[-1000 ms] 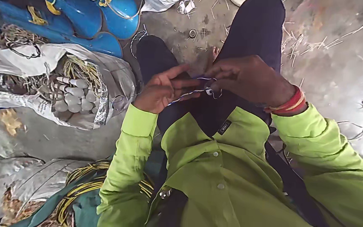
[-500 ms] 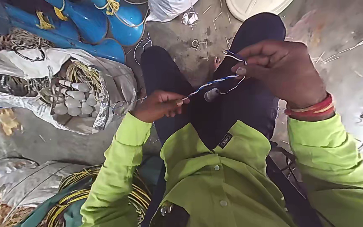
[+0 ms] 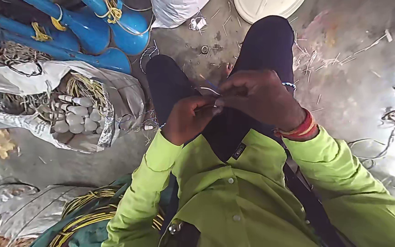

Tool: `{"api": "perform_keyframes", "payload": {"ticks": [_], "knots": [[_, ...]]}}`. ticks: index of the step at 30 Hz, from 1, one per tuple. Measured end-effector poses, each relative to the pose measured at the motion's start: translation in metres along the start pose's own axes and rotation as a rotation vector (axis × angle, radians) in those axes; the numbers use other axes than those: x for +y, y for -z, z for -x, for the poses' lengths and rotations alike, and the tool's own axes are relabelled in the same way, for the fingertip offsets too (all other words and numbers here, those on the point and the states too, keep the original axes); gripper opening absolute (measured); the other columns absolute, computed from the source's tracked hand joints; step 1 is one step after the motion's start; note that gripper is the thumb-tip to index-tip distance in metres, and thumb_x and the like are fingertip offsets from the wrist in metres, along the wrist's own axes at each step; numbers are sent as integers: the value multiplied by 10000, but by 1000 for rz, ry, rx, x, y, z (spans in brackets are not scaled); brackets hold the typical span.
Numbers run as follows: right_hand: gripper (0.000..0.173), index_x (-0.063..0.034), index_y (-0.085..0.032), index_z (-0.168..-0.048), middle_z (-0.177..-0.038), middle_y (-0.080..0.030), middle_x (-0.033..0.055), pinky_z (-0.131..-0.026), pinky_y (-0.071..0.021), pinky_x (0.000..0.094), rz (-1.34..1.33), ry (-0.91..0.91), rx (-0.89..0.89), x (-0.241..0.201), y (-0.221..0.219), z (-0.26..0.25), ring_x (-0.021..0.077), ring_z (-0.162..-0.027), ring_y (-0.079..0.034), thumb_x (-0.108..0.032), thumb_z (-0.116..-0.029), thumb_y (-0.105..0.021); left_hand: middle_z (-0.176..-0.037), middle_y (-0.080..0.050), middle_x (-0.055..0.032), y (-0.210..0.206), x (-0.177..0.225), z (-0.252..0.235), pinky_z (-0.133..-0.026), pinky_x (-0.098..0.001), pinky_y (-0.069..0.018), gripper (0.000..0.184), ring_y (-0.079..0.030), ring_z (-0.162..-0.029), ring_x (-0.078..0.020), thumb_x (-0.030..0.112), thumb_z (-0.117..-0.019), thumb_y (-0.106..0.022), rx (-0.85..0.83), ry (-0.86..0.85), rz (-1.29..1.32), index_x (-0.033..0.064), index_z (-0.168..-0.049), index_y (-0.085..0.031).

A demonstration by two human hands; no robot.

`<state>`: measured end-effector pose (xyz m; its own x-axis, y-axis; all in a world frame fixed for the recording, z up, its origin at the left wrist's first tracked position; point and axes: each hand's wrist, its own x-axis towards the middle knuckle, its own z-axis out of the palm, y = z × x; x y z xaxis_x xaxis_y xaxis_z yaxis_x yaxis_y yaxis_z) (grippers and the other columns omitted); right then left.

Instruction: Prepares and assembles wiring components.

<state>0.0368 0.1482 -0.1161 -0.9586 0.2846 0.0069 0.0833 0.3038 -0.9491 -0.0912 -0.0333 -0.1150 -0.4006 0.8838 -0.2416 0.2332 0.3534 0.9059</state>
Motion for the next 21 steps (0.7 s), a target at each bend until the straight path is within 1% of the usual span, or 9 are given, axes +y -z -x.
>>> {"api": "perform_keyframes", "payload": {"ticks": [4,7,11,13,14,16,18,20,21], "knots": [[154,-69,-753,-1004,-840,-733,-26,-637,-573,178,-37,-41,25,-4,-1,-7,-3,-689,-656,-152,-882,-795,-1033,-742,-57,-7,0,-2,-852,-261,-625,201,-725,-921,-67,161,-932,-748,56,-55,-57,37,-1090,-758],[159,-72,-741,-1006,-827,-725,-32,-644,-569,181,-53,-68,56,-6,-1,-11,-4,-690,-653,-160,-883,-791,-1003,-750,-41,-10,0,-4,-831,-255,-618,172,-719,-888,-54,194,-949,-738,95,-74,-117,61,-1050,-776],[226,-22,-658,-1133,-892,-722,18,-615,-606,242,-104,-54,288,-11,-11,3,66,-714,-690,-140,-949,-717,-937,-754,-11,-11,1,-5,-765,-254,-601,156,-698,-820,-33,194,-971,-697,131,-31,-98,74,-1006,-790],[183,-9,-607,-1083,-810,-637,39,-527,-535,225,-23,-18,364,-13,-19,27,75,-623,-609,-152,-990,-675,-826,-744,3,-10,3,-2,-645,-220,-571,134,-657,-686,-15,143,-970,-685,161,14,40,53,-959,-783],[168,-9,-624,-1048,-791,-643,36,-521,-528,226,21,-17,365,-9,-23,37,68,-609,-606,-153,-985,-682,-741,-699,16,-9,3,0,-540,-190,-493,145,-574,-578,-8,147,-983,-676,167,47,107,54,-928,-773],[140,-22,-708,-1031,-861,-712,41,-613,-577,247,131,-42,307,6,-32,50,75,-692,-661,-147,-979,-672,-666,-641,46,-7,6,2,-466,-152,-384,170,-464,-495,7,153,-995,-659,142,124,237,70,-891,-764],[212,-5,-721,-1133,-1022,-742,120,-801,-600,366,282,-28,255,17,-37,53,209,-898,-719,-95,-996,-588,-661,-650,42,-7,9,2,-448,-136,-358,180,-451,-480,13,133,-999,-640,88,197,373,70,-897,-774],[316,38,-649,-1286,-1236,-688,191,-1000,-538,434,299,20,233,17,-37,45,328,-1142,-667,-22,-987,-565,-662,-651,40,-8,13,4,-442,-124,-373,192,-465,-479,19,120,-1012,-609,29,256,476,65,-926,-772],[388,43,-593,-1369,-1356,-640,197,-1090,-480,438,264,55,212,16,-36,37,339,-1256,-616,-1,-984,-576,-657,-646,39,-8,16,5,-442,-126,-380,202,-470,-479,18,118,-1017,-598,5,271,520,63,-927,-770]]}}
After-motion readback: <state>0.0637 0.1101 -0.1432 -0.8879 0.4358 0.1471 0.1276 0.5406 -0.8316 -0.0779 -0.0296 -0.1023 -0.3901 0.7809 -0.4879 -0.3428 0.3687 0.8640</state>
